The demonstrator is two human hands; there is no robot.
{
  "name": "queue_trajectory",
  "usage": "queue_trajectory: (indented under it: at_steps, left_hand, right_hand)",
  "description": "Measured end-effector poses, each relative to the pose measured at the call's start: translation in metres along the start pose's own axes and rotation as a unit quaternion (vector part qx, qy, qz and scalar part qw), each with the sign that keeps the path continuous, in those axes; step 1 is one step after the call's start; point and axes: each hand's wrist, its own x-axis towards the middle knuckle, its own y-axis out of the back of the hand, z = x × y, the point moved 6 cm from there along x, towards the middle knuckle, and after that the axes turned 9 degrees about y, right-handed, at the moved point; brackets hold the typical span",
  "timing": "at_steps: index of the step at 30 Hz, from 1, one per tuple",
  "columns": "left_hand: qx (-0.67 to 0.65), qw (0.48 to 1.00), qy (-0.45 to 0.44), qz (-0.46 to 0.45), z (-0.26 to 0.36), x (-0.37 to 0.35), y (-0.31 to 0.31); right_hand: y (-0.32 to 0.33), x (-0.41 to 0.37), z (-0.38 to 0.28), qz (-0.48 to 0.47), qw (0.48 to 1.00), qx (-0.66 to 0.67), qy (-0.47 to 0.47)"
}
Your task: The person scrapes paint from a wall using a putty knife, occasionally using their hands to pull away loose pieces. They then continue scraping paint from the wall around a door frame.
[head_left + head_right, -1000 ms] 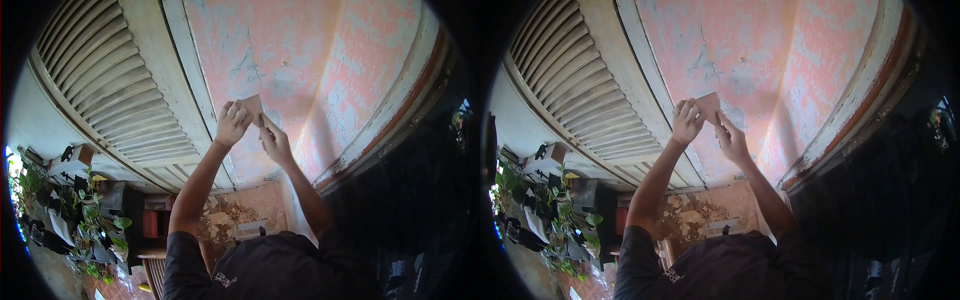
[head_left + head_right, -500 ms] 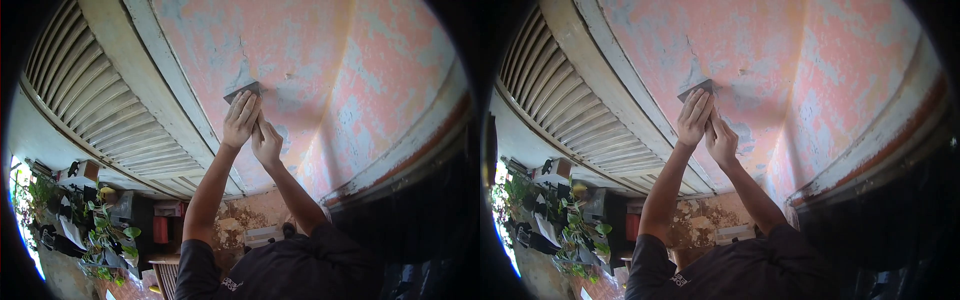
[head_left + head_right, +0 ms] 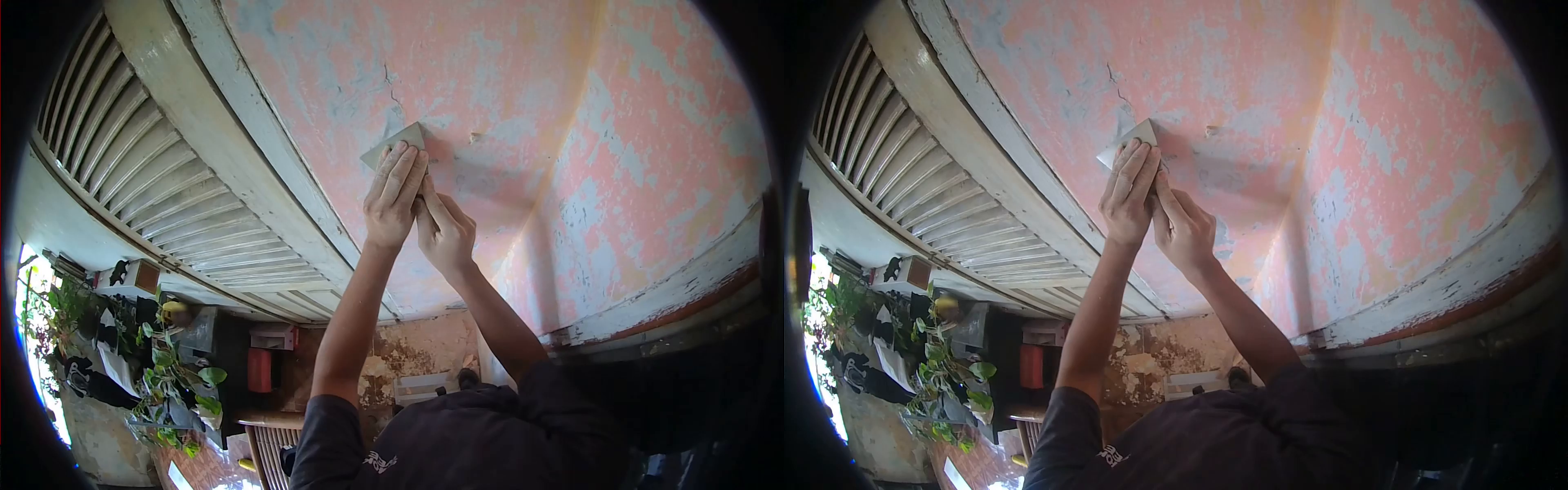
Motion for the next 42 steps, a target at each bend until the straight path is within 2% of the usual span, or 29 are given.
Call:
queue_trajectory:
  at_steps: [2, 10, 16, 20, 26, 29, 36, 42]
  left_hand:
    - [0.000, 1.000, 0.019, -0.011, 0.004, -0.017, -0.002]
    - [0.019, 0.998, 0.038, -0.045, 0.007, -0.015, 0.002]
    - [0.014, 0.999, 0.041, -0.027, 0.007, 0.000, 0.000]
    - [0.019, 0.998, 0.048, 0.019, 0.009, 0.012, -0.001]
    - [-0.001, 0.997, 0.072, 0.011, 0.007, -0.034, -0.014]
    - [0.004, 0.998, 0.065, 0.010, 0.007, -0.016, -0.011]
    - [-0.004, 0.998, 0.058, -0.009, 0.008, -0.028, -0.011]
    - [-0.003, 0.996, 0.092, 0.006, 0.012, -0.031, -0.015]
  right_hand:
    - [0.006, -0.010, 0.000, -0.040, 0.999, -0.016, -0.020]
    - [0.004, -0.014, 0.004, -0.048, 0.998, 0.021, -0.030]
    - [0.005, 0.007, 0.006, -0.051, 0.999, 0.011, 0.000]
    - [0.012, 0.024, 0.006, -0.063, 0.998, 0.014, 0.011]
    - [0.016, -0.010, 0.014, -0.077, 0.997, -0.013, 0.017]
    - [0.017, 0.001, 0.012, -0.077, 0.997, -0.011, 0.019]
    - [0.017, -0.012, 0.011, -0.089, 0.996, -0.009, -0.026]
    - [0.023, -0.011, 0.011, -0.075, 0.997, -0.009, 0.009]
